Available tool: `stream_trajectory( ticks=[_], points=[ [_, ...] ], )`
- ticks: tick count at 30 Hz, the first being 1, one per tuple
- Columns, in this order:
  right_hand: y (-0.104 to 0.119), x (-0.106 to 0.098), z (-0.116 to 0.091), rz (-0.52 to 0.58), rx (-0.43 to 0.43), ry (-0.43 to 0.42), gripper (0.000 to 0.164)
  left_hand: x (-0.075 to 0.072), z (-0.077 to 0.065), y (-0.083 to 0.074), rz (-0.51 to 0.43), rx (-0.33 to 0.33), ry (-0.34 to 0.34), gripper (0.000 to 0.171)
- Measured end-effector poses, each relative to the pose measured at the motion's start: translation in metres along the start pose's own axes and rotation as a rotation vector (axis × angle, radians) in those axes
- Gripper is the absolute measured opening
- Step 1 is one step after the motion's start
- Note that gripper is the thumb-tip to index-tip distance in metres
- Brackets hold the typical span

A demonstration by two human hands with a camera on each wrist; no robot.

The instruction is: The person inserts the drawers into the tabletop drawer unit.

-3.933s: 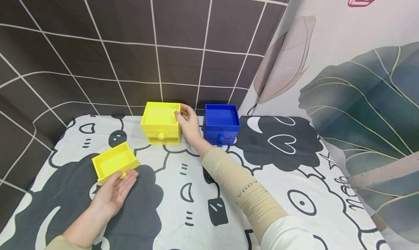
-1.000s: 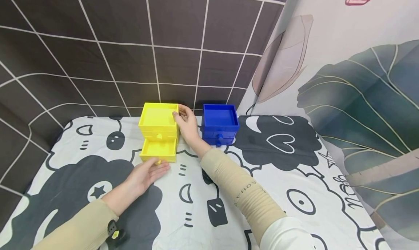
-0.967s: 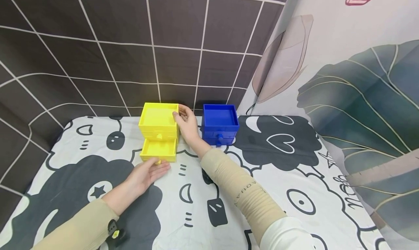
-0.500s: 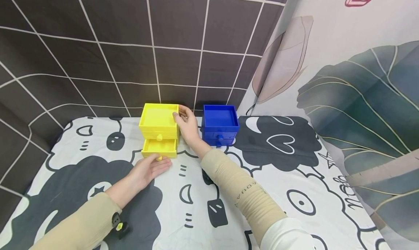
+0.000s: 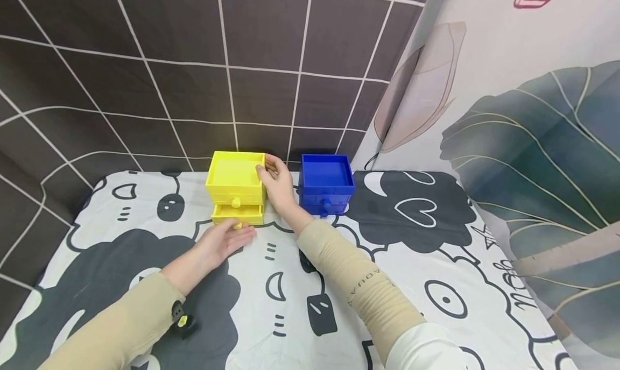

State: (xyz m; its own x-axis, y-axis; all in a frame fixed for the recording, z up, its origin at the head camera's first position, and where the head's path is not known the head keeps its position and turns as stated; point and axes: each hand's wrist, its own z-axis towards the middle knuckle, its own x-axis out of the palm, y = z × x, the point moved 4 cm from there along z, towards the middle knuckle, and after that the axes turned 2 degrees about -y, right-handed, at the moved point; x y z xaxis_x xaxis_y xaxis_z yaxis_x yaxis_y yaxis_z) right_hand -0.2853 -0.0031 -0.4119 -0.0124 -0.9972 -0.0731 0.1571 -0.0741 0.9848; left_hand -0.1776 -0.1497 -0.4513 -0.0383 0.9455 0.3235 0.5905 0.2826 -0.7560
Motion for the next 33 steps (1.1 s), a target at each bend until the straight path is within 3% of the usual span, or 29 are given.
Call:
stream_trajectory(
  ticks=[5,19,33],
  points=[
    [-0.003,-0.003,0.001,-0.009,-0.001,0.001,0.049,0.004,0.005,-0.003,0.015,-0.005,0.015,0.047],
    [0.002,-0.003,0.0,-0.008,0.005,0.013,0.05,0.003,0.017,-0.015,-0.05,-0.022,0.012,0.023],
    [0.002,-0.004,0.001,-0.024,0.006,0.01,0.05,0.004,0.023,-0.017,-0.066,-0.033,0.013,0.026]
  ],
)
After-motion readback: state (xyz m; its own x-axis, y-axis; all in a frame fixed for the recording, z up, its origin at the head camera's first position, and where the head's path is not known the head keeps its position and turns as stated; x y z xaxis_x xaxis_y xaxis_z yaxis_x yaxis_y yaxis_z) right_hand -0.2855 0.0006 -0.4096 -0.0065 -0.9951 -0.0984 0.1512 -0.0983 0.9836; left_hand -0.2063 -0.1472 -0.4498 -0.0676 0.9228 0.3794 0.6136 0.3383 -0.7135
